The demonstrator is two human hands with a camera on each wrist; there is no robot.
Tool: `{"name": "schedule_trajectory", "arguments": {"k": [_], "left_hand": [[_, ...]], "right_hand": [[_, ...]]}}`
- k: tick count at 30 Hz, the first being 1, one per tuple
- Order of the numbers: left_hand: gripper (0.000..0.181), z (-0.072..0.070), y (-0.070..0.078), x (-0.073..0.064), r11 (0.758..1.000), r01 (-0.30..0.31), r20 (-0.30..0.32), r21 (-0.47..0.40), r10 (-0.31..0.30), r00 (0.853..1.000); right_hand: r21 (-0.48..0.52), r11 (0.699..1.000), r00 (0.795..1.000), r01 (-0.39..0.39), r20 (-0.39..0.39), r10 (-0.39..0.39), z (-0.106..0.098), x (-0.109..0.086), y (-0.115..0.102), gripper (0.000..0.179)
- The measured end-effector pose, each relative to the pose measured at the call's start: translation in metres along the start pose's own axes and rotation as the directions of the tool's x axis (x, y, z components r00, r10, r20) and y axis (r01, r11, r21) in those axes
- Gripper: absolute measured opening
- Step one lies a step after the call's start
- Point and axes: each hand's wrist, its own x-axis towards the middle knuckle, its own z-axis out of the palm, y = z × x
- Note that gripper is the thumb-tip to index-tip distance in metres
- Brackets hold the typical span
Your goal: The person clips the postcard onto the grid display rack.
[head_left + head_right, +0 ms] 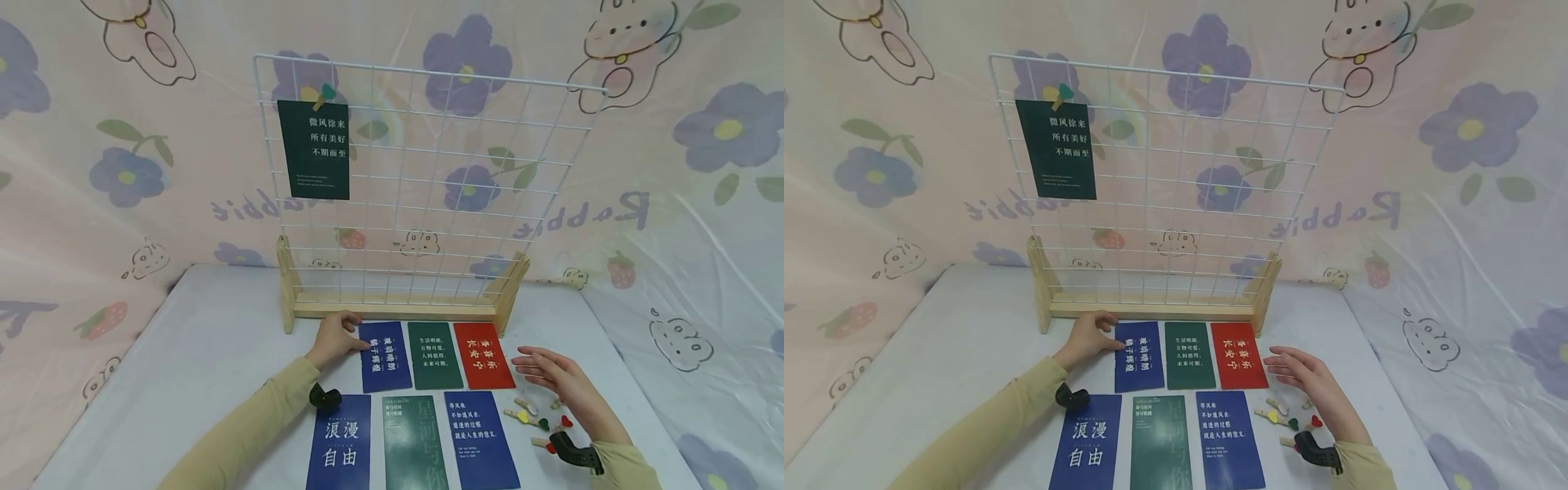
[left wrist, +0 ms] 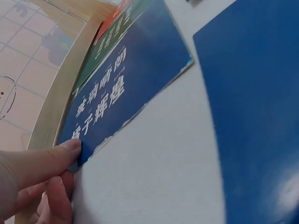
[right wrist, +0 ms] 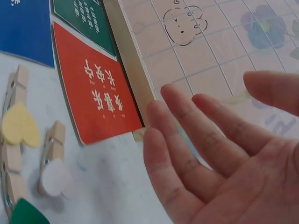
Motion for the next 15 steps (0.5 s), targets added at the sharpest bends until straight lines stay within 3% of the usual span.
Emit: {"name": "schedule_trajectory", "arguments": {"k": [8, 15], "left_hand": [[0.055, 0.0, 0.003, -0.005, 0.999, -0.024, -0.032, -0.025, 0.024, 0.999], [0.055, 0.0, 0.004, -0.006, 0.998, 0.005, -0.026, -0.06, -0.006, 1.0]], "right_hand": [[-0.002, 1.0, 0.999, 0.013, -0.037, -0.013, -0.011, -0.005, 0.006, 0.062], [-0.009, 1.0, 0.998, 0.001, -0.064, -0.002, -0.025, -0.011, 0.016, 0.064]]}}
